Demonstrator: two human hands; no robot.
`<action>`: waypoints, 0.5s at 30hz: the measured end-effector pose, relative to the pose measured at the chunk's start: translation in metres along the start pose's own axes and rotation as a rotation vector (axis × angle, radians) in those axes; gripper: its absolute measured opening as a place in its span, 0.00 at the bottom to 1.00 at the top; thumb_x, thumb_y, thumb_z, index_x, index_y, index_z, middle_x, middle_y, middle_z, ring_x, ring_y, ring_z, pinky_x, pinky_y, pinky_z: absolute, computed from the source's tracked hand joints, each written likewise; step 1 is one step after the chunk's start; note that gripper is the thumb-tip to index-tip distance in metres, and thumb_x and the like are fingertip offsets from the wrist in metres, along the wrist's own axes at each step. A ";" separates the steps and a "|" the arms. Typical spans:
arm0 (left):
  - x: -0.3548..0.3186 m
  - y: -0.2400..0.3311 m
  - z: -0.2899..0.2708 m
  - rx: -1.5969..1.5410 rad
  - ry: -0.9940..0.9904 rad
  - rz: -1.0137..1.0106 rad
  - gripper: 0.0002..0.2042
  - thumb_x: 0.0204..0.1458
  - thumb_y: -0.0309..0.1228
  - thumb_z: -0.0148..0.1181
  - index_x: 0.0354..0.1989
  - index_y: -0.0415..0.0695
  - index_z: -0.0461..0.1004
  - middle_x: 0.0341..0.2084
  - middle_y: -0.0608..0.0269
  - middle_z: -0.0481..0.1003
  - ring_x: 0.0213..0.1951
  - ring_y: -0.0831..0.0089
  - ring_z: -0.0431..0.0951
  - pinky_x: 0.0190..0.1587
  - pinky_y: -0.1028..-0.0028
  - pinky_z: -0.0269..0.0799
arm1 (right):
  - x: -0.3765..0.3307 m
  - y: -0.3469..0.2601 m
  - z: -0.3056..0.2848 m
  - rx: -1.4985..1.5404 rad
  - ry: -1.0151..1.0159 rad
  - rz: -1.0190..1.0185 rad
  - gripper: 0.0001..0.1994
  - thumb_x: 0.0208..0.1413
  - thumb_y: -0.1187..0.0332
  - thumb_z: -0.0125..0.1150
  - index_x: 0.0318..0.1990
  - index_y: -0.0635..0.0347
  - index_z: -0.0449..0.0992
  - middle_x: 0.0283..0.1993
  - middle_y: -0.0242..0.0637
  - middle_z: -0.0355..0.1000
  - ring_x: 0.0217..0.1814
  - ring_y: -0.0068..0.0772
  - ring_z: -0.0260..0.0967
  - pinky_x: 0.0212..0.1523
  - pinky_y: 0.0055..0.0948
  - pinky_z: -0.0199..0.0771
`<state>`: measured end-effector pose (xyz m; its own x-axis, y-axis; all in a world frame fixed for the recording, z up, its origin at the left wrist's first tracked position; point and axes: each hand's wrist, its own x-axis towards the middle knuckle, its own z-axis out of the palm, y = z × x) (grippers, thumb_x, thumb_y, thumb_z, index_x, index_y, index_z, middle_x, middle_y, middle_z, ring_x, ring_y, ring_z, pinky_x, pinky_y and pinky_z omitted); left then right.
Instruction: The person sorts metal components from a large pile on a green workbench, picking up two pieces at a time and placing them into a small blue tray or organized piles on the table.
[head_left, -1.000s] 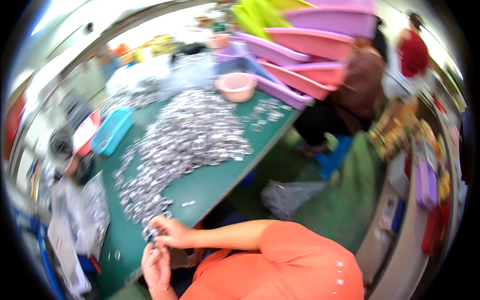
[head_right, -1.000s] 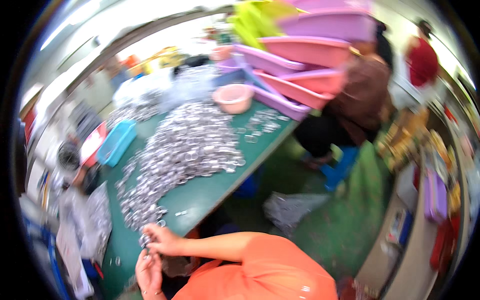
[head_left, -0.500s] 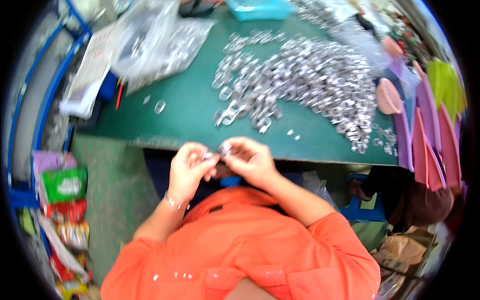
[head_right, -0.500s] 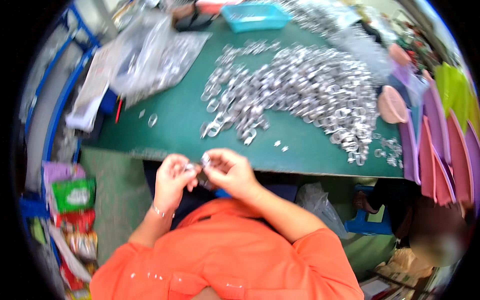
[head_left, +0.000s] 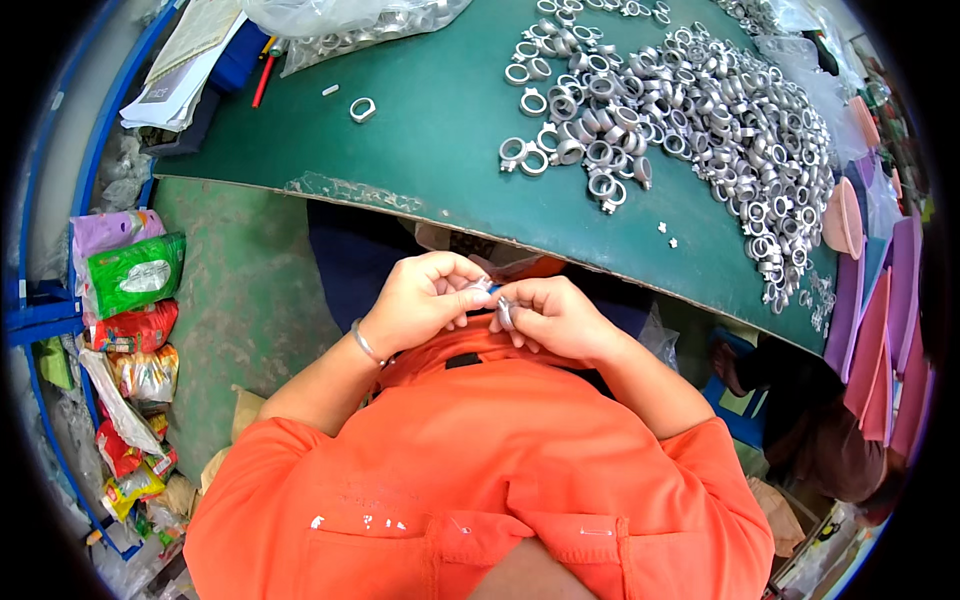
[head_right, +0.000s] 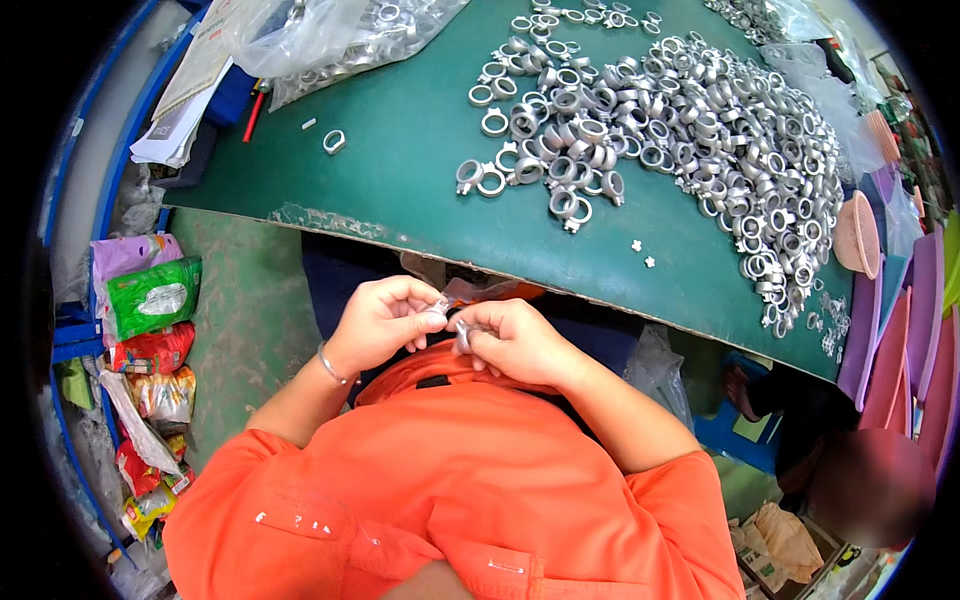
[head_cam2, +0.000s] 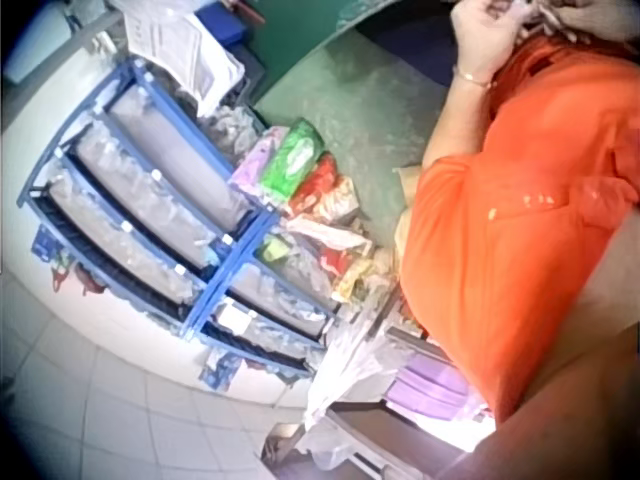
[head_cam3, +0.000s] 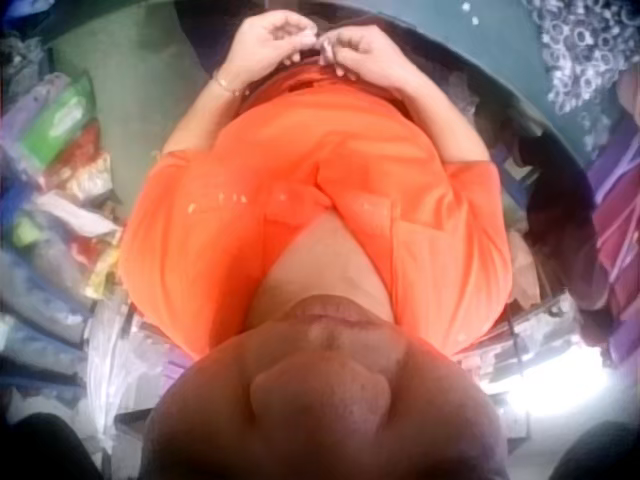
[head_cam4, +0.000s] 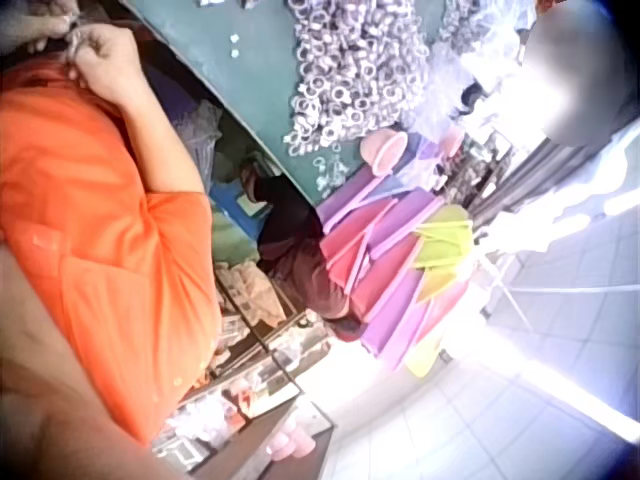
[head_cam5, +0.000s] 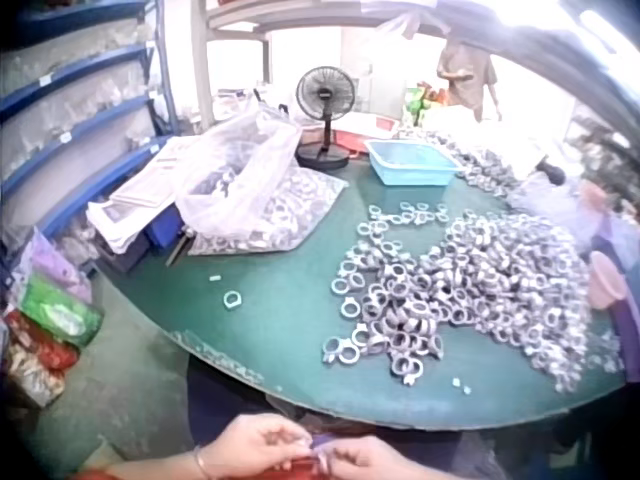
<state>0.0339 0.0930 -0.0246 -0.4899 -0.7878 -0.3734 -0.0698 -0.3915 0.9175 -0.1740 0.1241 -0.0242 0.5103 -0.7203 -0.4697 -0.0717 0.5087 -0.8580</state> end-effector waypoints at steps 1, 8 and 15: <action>0.004 -0.007 -0.003 0.076 0.054 -0.072 0.08 0.49 0.23 0.62 0.37 0.36 0.74 0.25 0.65 0.75 0.21 0.84 0.73 0.21 0.84 0.69 | 0.006 0.008 -0.003 -0.019 0.028 0.052 0.10 0.56 0.75 0.49 0.42 0.65 0.74 0.30 0.31 0.72 0.24 0.15 0.65 0.22 0.16 0.67; 0.076 -0.082 -0.023 0.904 0.087 0.027 0.14 0.50 0.27 0.54 0.44 0.34 0.71 0.36 0.47 0.75 0.38 0.61 0.76 0.40 0.64 0.72 | 0.073 0.052 -0.045 -0.715 0.272 0.119 0.15 0.58 0.63 0.48 0.45 0.62 0.74 0.40 0.44 0.74 0.42 0.38 0.70 0.47 0.36 0.69; 0.102 -0.116 -0.020 1.406 -0.412 -0.182 0.15 0.51 0.28 0.47 0.44 0.39 0.76 0.46 0.46 0.73 0.46 0.56 0.76 0.47 0.63 0.70 | 0.049 0.047 -0.045 -1.251 -0.013 0.209 0.18 0.54 0.60 0.54 0.46 0.65 0.73 0.49 0.53 0.70 0.50 0.51 0.68 0.51 0.40 0.66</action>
<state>0.0097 0.0488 -0.1715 -0.5719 -0.4977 -0.6521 -0.8050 0.4937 0.3291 -0.1911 0.0912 -0.0971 0.3996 -0.6719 -0.6236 -0.9058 -0.1850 -0.3811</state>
